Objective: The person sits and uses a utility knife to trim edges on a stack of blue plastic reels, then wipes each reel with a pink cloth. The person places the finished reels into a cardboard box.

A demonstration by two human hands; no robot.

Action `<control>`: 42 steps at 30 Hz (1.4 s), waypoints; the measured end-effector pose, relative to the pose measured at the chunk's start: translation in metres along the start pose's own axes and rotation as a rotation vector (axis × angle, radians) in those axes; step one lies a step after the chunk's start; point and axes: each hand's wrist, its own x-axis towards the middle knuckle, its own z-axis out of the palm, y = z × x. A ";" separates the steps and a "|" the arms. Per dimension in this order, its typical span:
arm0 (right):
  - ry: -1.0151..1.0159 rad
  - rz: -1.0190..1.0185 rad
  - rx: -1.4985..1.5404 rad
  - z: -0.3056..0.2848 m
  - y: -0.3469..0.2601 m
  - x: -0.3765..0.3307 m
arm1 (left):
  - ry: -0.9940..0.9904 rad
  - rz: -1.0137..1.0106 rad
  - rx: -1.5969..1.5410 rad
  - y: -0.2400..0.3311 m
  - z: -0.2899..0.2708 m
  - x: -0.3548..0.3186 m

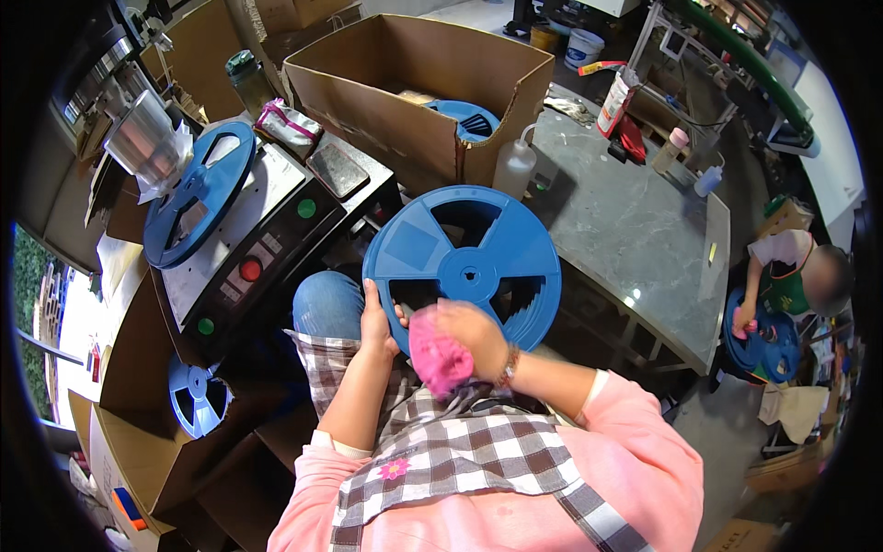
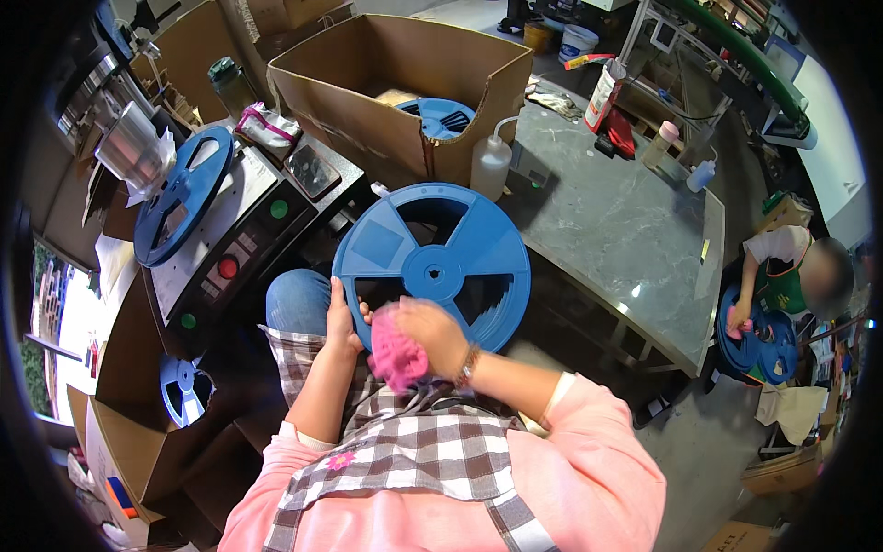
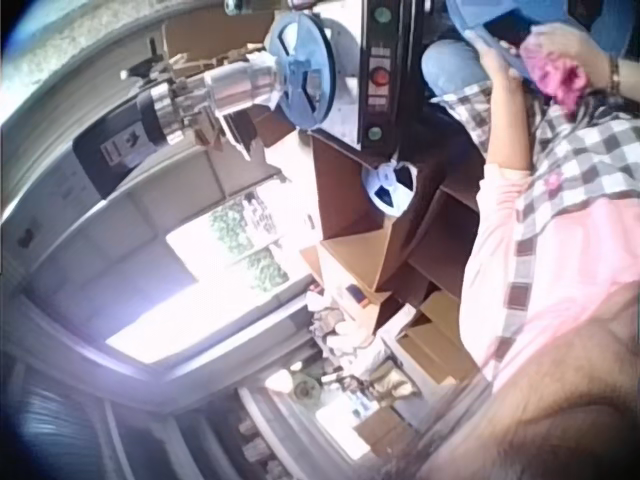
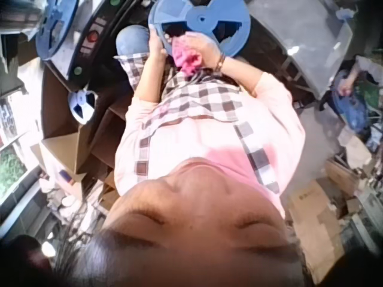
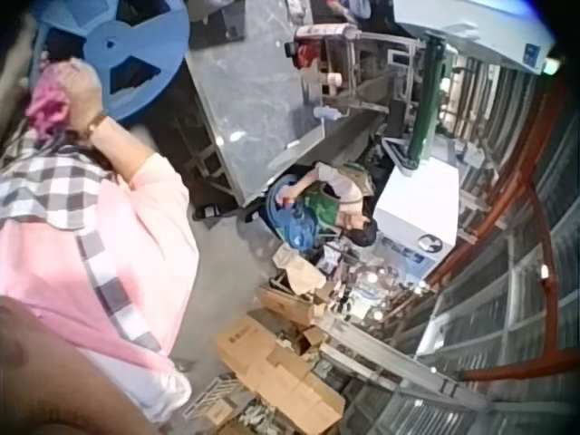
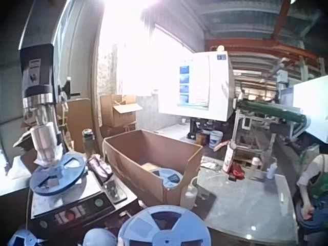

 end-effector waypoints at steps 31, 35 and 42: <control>0.495 0.866 -0.154 -0.020 0.161 0.132 | -0.053 0.199 0.158 0.002 -0.001 -0.017; 0.176 0.153 -0.099 0.047 0.061 0.173 | -0.052 0.154 0.105 -0.005 -0.007 -0.008; 0.512 0.357 0.354 -0.024 0.115 0.010 | -0.098 0.116 0.058 -0.002 0.001 -0.020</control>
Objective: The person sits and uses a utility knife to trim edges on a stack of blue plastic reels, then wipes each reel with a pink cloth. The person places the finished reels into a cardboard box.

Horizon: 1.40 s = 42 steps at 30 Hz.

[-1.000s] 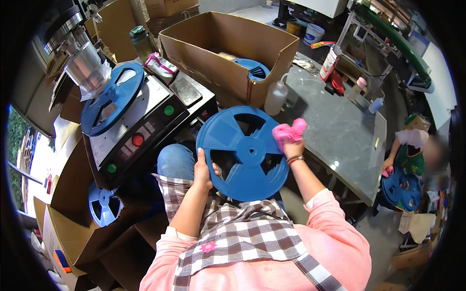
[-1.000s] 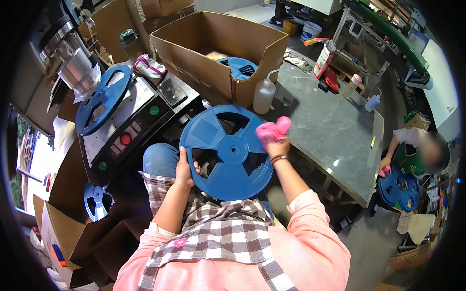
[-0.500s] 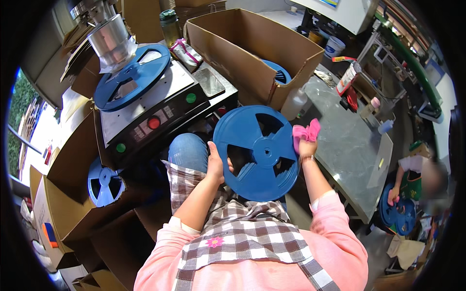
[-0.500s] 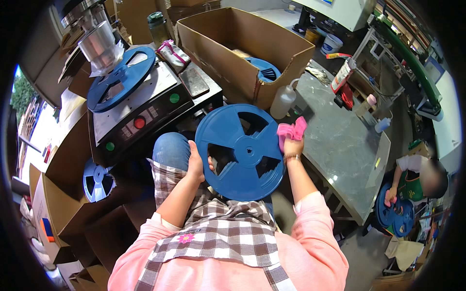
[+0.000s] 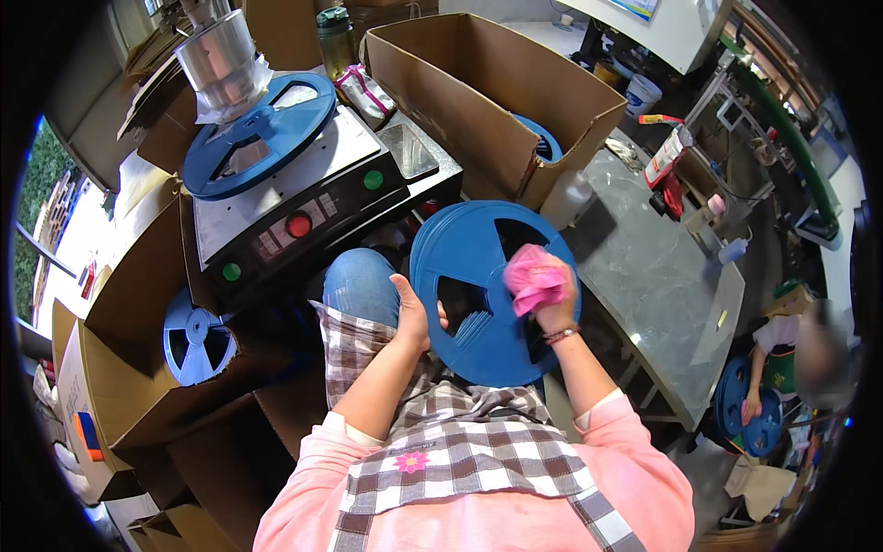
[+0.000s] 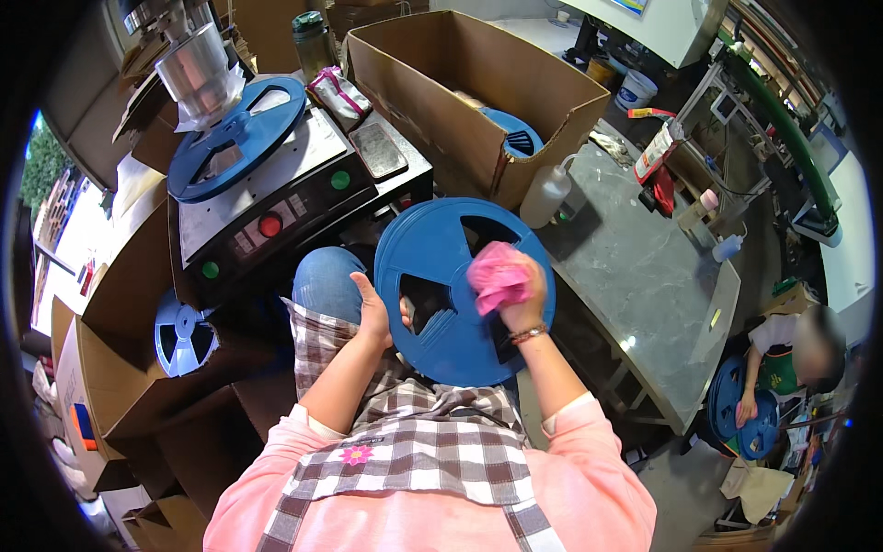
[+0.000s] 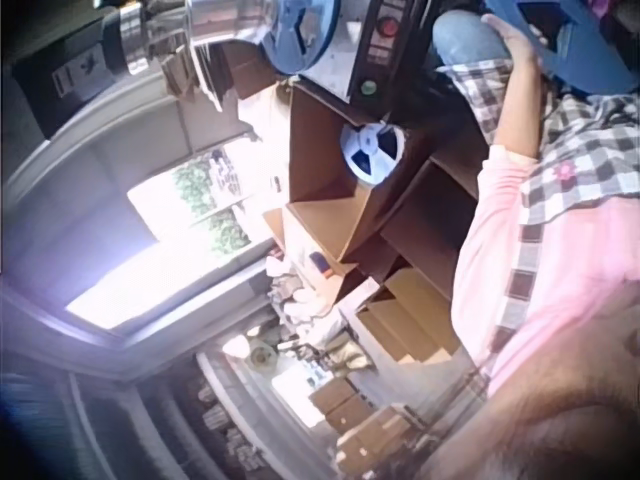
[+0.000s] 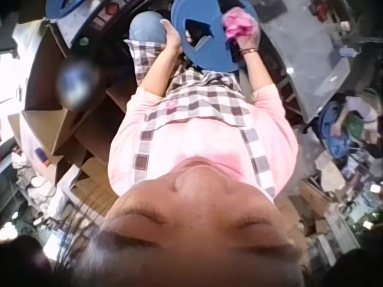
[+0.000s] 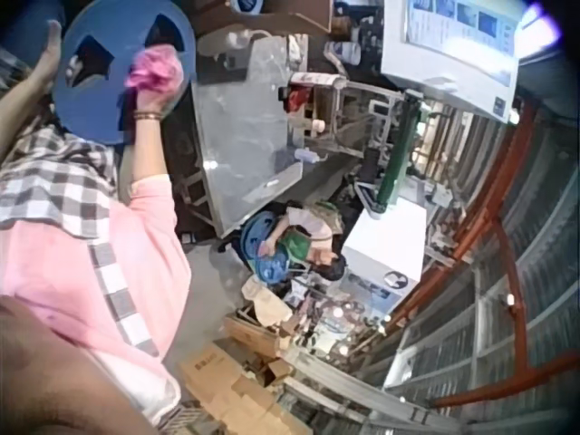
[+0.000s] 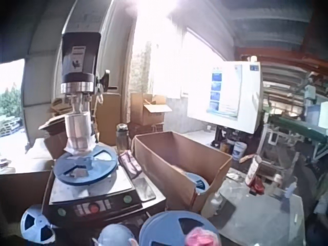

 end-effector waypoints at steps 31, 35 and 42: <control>0.015 0.630 0.405 -0.087 -0.088 0.006 | -0.043 -0.048 0.037 -0.009 -0.012 0.021; 0.001 0.605 0.905 -0.046 -0.208 0.045 | -0.067 -0.015 0.040 -0.006 -0.025 0.026; -1.062 0.822 1.348 0.098 -0.259 0.007 | -0.285 -0.247 -0.464 0.008 0.002 -0.007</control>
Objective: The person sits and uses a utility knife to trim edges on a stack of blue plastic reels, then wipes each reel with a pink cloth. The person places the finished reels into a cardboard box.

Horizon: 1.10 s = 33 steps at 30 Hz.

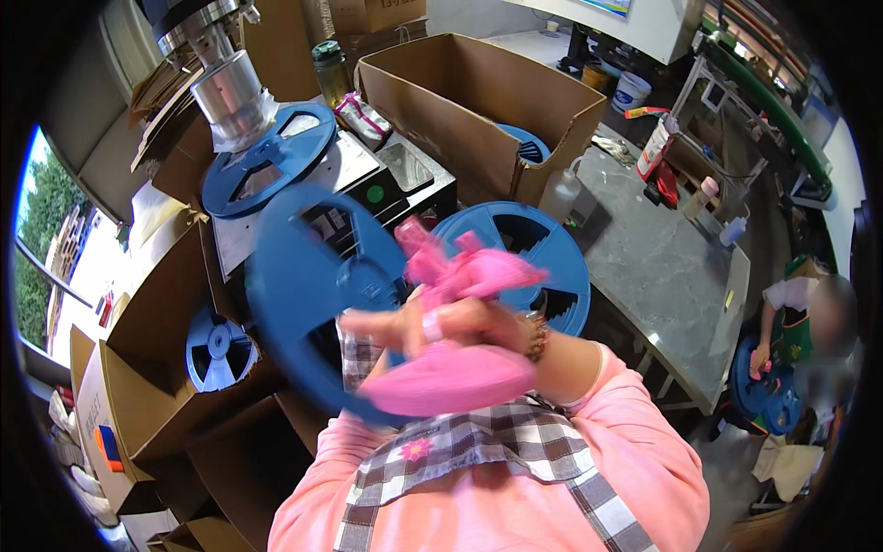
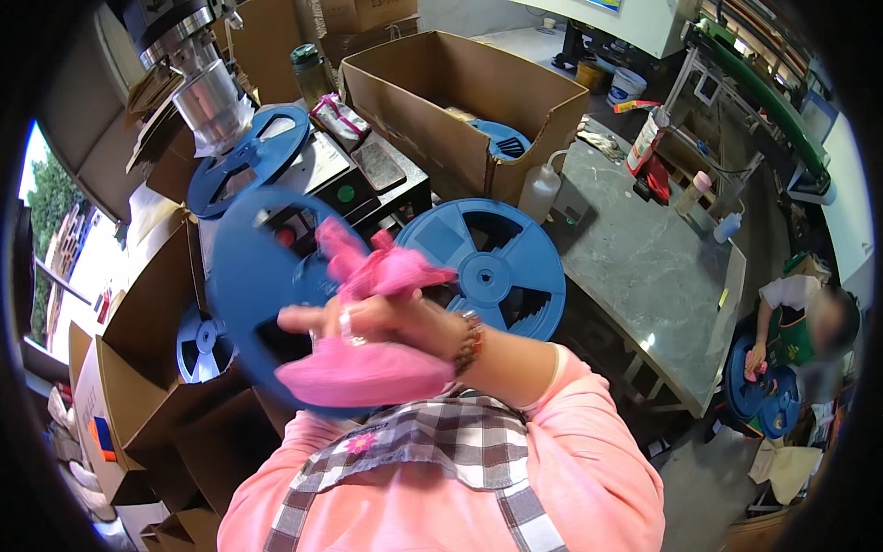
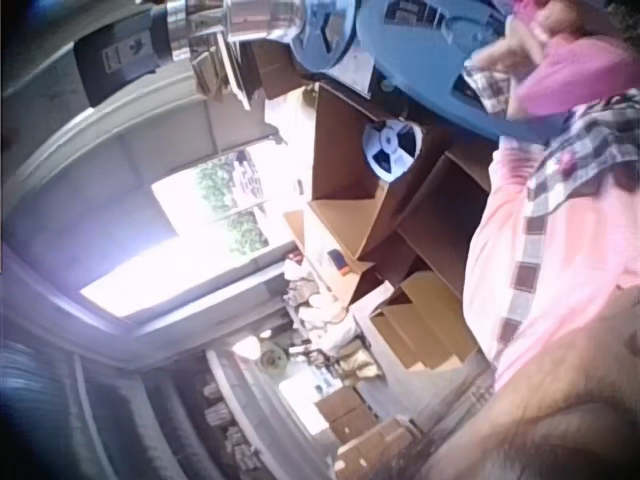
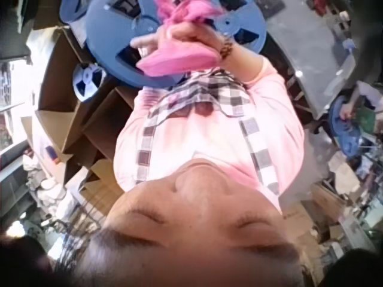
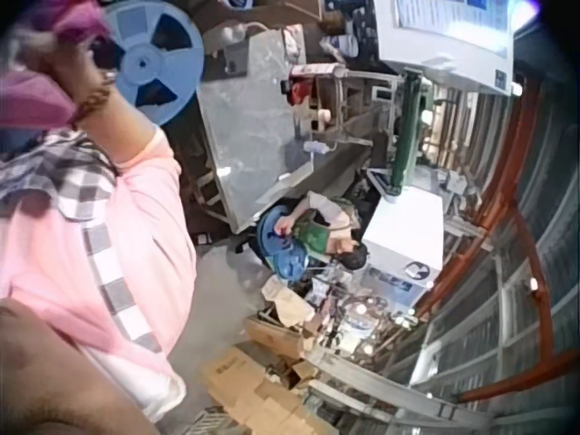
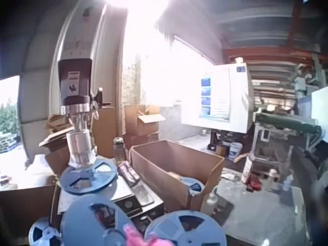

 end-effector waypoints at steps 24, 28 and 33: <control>1.523 -0.337 -1.443 -0.260 -0.041 -0.127 | -0.392 0.156 0.175 -0.001 -0.023 0.009; 0.684 -0.569 -1.959 -0.141 0.051 -0.106 | -0.438 0.143 0.094 0.002 -0.024 0.015; 0.855 -0.464 -2.292 -0.205 0.068 -0.209 | -0.444 0.074 0.289 0.002 -0.016 0.011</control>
